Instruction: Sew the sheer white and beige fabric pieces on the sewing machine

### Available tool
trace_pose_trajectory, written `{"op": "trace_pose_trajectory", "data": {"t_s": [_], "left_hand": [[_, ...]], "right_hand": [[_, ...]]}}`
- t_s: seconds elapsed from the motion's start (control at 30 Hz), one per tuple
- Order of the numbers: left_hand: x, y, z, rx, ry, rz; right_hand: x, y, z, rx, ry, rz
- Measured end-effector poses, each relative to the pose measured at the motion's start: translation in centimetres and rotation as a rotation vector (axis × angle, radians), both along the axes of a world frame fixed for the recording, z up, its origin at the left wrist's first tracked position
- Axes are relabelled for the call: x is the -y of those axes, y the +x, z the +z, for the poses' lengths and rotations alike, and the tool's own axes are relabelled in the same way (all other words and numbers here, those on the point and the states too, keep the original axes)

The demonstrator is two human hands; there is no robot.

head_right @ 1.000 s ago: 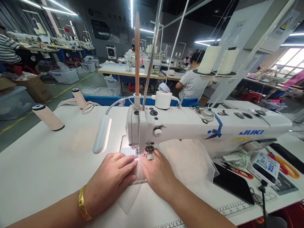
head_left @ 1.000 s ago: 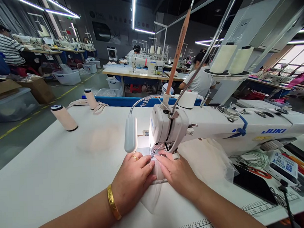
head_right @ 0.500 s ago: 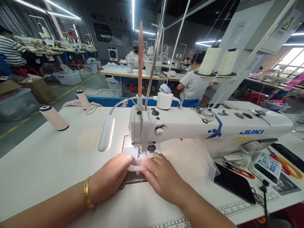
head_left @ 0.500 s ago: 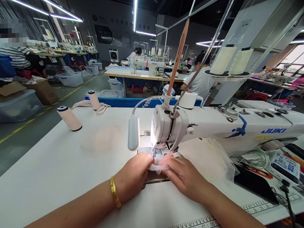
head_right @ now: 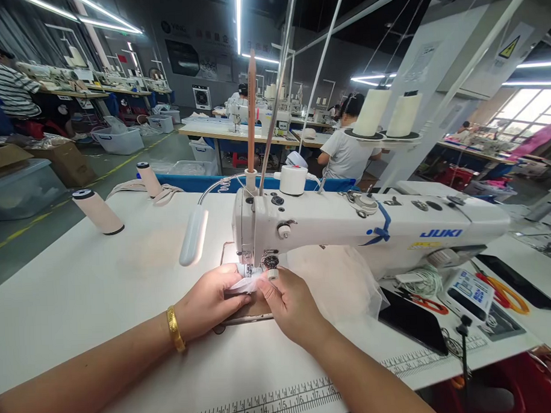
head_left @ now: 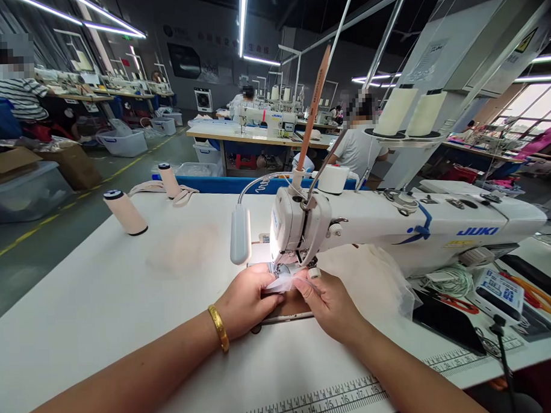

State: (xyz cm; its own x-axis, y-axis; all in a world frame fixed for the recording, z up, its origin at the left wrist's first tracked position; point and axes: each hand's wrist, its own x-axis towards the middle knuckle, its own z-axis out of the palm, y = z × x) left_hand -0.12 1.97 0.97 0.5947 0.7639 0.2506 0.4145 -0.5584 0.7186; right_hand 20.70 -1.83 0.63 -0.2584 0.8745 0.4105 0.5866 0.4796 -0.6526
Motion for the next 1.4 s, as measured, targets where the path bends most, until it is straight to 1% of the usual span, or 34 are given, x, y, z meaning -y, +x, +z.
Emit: {"op": "trace_pose_trajectory", "data": {"t_s": [0.07, 0.17, 0.2, 0.23, 0.3, 0.37, 0.47, 0.67, 0.83, 0.97, 1.07, 1.13, 1.23, 1.3, 1.37, 1.4], "left_hand": [[0.1, -0.2, -0.2, 0.014, 0.080, -0.042], [0.8, -0.7, -0.8, -0.026, 0.333, -0.079], [1.2, -0.9, -1.0, -0.039, 0.393, -0.096], [1.6, -1.1, -1.1, -0.046, 0.426, -0.112], [2.4, -1.4, -1.2, -0.054, 0.427, -0.139], [2.9, -1.6, -1.2, -0.070, 0.416, -0.142], [2.9, -1.6, -1.1, -0.083, 0.434, -0.133], [1.9, -1.3, -1.3, -0.094, 0.478, -0.102], [1.2, -1.1, -1.2, -0.134, 0.517, -0.071], [0.5, -1.1, -1.2, -0.181, 0.545, -0.049], [0.1, -1.2, -1.3, -0.198, 0.521, -0.040], [-0.2, -1.2, -1.2, -0.178, 0.460, -0.042], [-0.7, -1.3, -0.8, -0.123, 0.247, -0.040], [-1.1, -1.3, -0.5, -0.095, 0.098, -0.032], [-1.4, -1.4, -0.2, -0.089, 0.031, -0.021], [-1.5, -1.4, -0.2, -0.093, 0.038, -0.025]], "right_hand": [[0.2, 0.2, 0.1, 0.046, 0.020, 0.040], [0.6, 0.5, 0.3, 0.198, 0.068, 0.198], [0.8, 0.6, 0.4, 0.258, 0.086, 0.258], [0.9, 0.7, 0.4, 0.306, 0.099, 0.309], [1.2, 0.8, 0.5, 0.353, 0.110, 0.355], [1.3, 0.8, 0.6, 0.360, 0.098, 0.357], [1.2, 0.9, 0.6, 0.353, 0.086, 0.344], [0.5, 0.9, 0.0, 0.367, 0.111, 0.286], [0.0, 0.9, -0.8, 0.426, 0.154, 0.229], [-0.3, 1.0, -1.0, 0.478, 0.157, 0.196], [-0.3, 0.9, -1.0, 0.475, 0.127, 0.197], [-0.4, 0.7, -1.2, 0.438, 0.124, 0.205], [-0.6, 0.2, -1.3, 0.330, 0.132, 0.147], [-0.7, -0.1, -1.1, 0.230, 0.077, 0.080], [-0.7, -0.2, -0.8, 0.160, 0.009, 0.051], [-0.7, -0.2, -0.7, 0.149, -0.010, 0.056]]}}
